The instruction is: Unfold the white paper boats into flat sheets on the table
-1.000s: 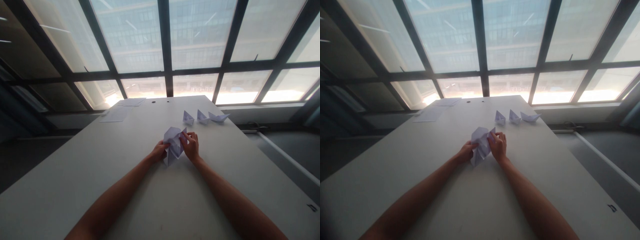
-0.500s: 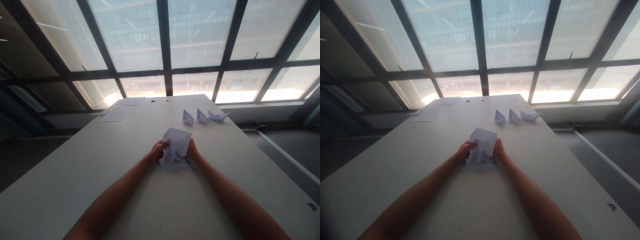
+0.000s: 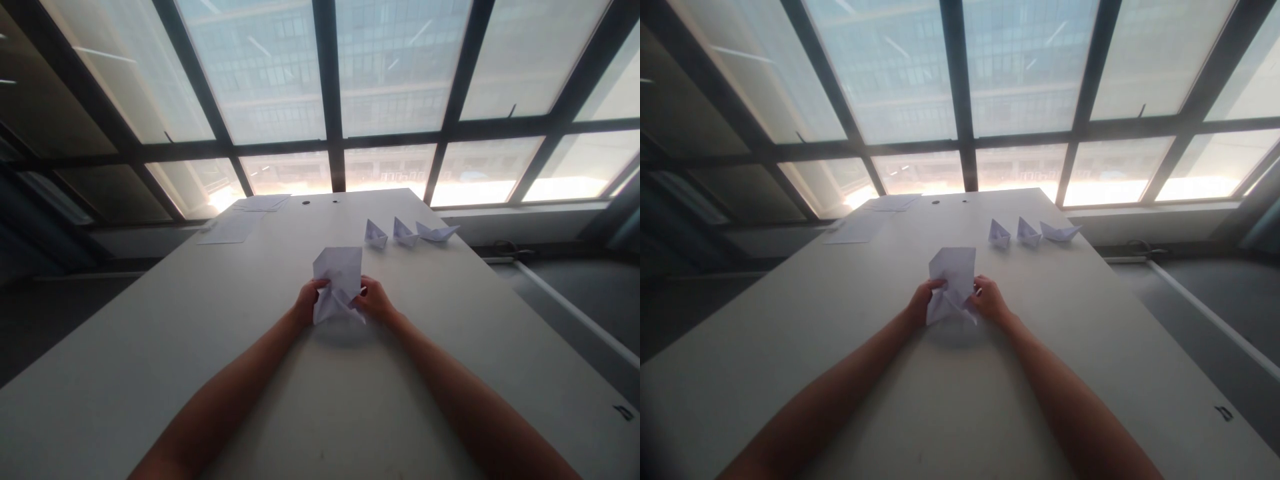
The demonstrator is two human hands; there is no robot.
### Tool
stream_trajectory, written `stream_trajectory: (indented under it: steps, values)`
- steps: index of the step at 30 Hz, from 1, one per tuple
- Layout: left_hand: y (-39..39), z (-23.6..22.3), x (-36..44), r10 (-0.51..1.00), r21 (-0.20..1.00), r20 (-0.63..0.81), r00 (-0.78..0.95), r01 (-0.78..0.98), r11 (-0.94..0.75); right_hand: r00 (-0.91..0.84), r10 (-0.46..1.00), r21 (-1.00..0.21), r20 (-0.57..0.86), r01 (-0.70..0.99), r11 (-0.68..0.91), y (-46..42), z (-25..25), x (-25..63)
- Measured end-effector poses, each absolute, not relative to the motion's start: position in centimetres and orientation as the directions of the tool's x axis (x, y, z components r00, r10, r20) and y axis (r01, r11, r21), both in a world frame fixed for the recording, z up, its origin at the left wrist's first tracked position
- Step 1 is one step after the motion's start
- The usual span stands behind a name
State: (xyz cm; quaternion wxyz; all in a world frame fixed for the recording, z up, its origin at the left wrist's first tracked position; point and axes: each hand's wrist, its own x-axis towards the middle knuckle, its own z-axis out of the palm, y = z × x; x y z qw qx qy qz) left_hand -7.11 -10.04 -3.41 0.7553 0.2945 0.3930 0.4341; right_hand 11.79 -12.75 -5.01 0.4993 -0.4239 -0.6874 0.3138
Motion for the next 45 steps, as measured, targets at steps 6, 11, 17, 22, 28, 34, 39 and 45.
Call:
stream_trajectory:
  steps: [6, 11, 17, 22, 28, 34, 39, 45]
  values:
    - [-9.9, -3.3, -7.3, 0.905, 0.818, -0.308, 0.292, -0.405, 0.409, -0.065, 0.919, -0.81, 0.388, 0.452, 0.374, -13.0, -5.0, 11.1]
    - [-10.2, -3.0, -7.2, 0.898, 0.806, -0.31, 0.313, -0.415, 0.423, 0.01, 0.96, -0.9, 0.281, 0.351, 0.26, -12.7, -5.0, 10.9]
    - [-9.8, -3.2, -7.4, 0.905, 0.826, -0.277, 0.324, -0.402, 0.396, 0.124, 0.991, -0.998, 0.059, -0.01, 0.061, -11.0, -6.1, 11.9]
    - [-8.0, -2.9, -10.0, 0.946, 0.883, -0.235, 0.225, -0.357, 0.304, 0.166, 0.983, -0.948, -0.082, -0.318, -0.025, -10.0, -5.4, 14.3]
    - [-6.7, -2.6, -13.3, 0.926, 0.932, -0.159, 0.343, -0.258, 0.255, 0.161, 0.982, -0.93, -0.096, -0.367, -0.031, -9.2, -5.5, 16.4]
    - [-5.4, -2.8, -13.6, 0.998, 0.998, -0.062, 0.021, -0.005, 0.062, 0.359, 0.933, -0.998, 0.033, -0.031, 0.047, -8.6, -6.9, 17.2]
    - [-5.5, -2.0, -14.9, 0.992, 0.894, 0.105, -0.071, 0.444, -0.063, 0.282, 0.913, -0.876, 0.294, 0.461, 0.14, -9.2, -6.6, 17.9]
    - [-8.5, 0.0, -11.4, 0.842, 0.718, 0.379, 0.383, 0.453, -0.529, 0.104, 0.933, -0.8, 0.343, 0.553, 0.233, -9.8, -6.0, 17.5]
